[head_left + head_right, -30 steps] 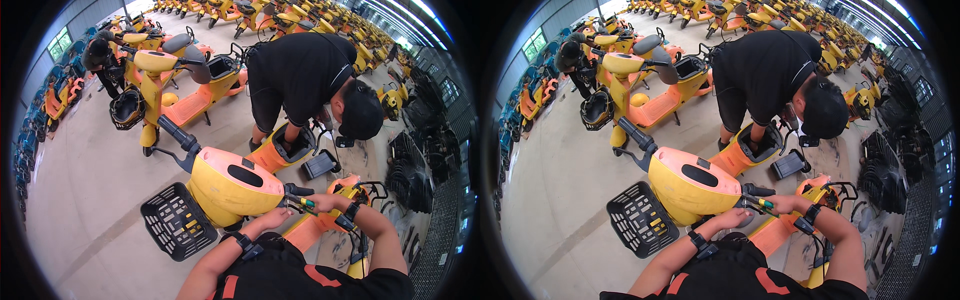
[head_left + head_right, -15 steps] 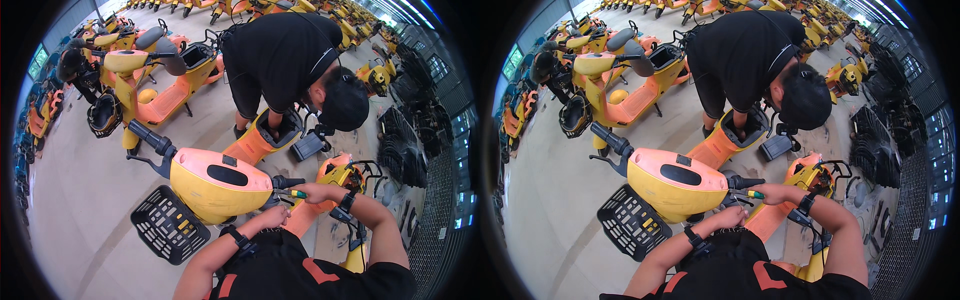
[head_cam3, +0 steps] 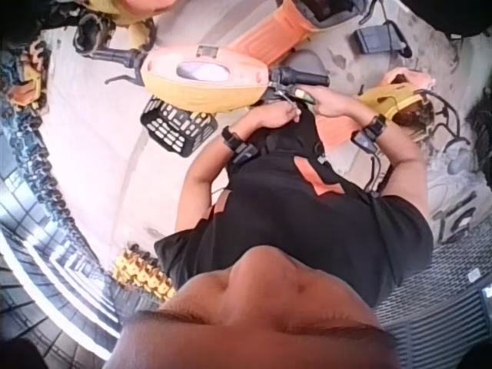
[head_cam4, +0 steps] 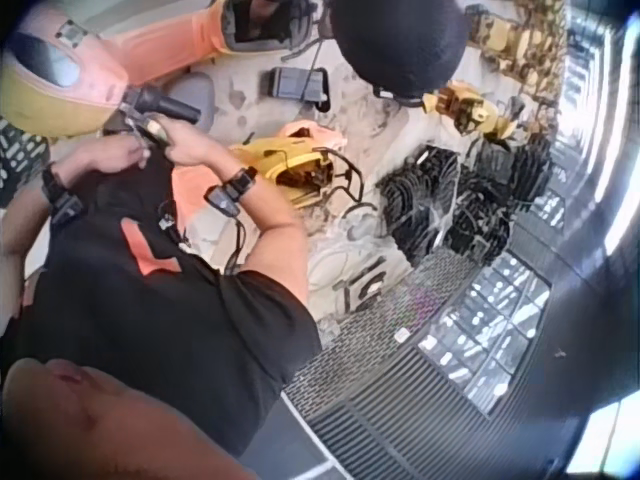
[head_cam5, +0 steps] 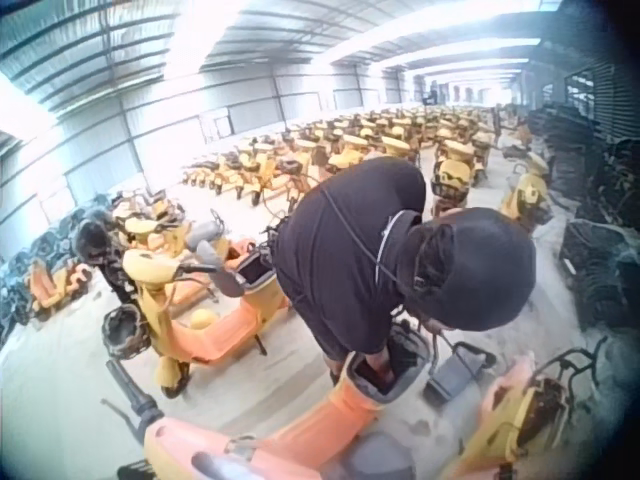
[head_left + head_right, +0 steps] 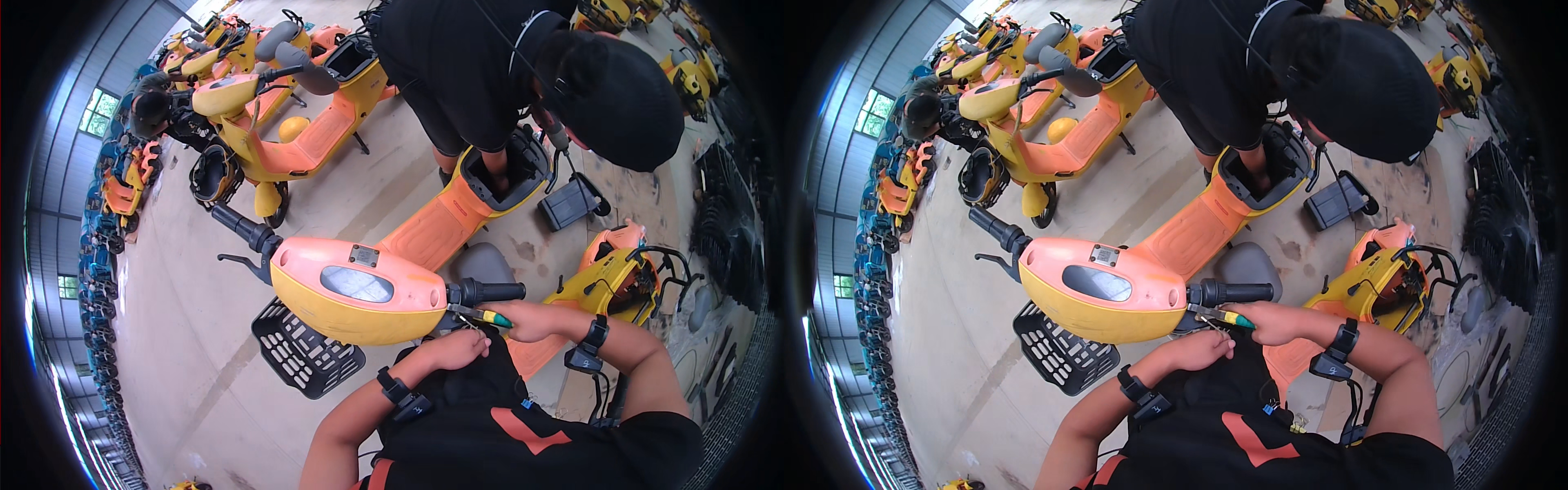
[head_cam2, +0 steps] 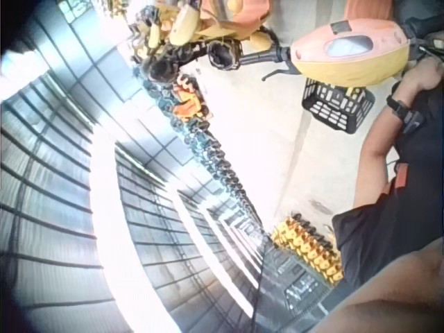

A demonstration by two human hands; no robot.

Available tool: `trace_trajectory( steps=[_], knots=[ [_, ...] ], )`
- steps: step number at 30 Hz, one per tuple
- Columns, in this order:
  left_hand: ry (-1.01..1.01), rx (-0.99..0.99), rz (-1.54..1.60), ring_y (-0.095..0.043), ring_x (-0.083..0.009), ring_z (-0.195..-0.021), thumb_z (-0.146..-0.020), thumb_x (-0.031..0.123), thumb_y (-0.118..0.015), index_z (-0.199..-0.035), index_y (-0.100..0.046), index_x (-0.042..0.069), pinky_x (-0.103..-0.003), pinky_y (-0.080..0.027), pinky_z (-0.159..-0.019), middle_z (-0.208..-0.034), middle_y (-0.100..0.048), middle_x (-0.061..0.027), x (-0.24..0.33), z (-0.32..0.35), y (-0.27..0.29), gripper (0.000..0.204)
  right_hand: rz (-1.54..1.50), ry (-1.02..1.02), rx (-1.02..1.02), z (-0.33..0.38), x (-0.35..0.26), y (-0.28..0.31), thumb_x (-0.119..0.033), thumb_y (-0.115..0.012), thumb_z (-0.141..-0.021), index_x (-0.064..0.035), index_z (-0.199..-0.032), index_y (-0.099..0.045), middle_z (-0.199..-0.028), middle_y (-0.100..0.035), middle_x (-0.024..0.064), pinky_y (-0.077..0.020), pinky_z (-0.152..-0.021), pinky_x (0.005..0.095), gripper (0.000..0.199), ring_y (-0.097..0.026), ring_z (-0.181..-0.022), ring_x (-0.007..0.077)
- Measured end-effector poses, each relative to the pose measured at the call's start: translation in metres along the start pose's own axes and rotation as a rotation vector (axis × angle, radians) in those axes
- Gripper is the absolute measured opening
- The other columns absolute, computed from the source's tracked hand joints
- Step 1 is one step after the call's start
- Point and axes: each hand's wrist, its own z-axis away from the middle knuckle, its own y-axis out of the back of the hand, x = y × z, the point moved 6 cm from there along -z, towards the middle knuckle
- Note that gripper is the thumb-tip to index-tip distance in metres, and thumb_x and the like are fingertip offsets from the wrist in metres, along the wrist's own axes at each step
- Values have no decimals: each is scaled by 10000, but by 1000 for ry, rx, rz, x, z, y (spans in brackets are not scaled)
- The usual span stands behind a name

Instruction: The person holds a yellow and orange scooter's handlebars and uses wire cutters to trim a fastener near the front casing while another person works on the scooter's internal components with a drill.

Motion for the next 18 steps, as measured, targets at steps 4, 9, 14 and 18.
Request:
trace_trajectory(
  steps=[4, 9, 14, 18],
  knots=[
    [79, -69, -121, -628, -324, -825, -1006, 303, -402, -854, -630, 14, -404, -482, -804, -838, -651, -155, 28, 12, 2, 398, 94, -117, -148, 3, -11, 12, 61, -499, -706, -51, -1363, -431, -1166, -602, 242, -463, -916, 431, 670, -561, -1111, 409],
    [103, -113, -59, -624, -336, -816, -1004, 287, -414, -883, -623, 19, -405, -480, -780, -821, -643, -154, 30, 26, -3, 360, -49, -174, -315, 0, -9, 10, -3, -575, -711, -71, -1294, -493, -959, -620, 138, -475, -774, 362, 592, -591, -890, 256],
    [111, -84, -20, -632, -341, -822, -1003, 293, -418, -915, -616, 19, -409, -485, -782, -845, -656, -157, 31, 46, -4, 350, -98, -126, -342, 0, -1, 2, -1, -574, -709, -72, -1300, -486, -953, -618, 127, -475, -770, 357, 602, -587, -882, 243],
    [119, 20, -40, -632, -323, -786, -1011, 322, -406, -921, -613, 12, -405, -491, -752, -829, -653, -147, 33, 62, 2, 383, -36, -39, -222, 0, 4, -6, -2, -561, -690, -36, -1312, -461, -965, -616, 169, -488, -760, 358, 630, -597, -883, 266]
  ],
)
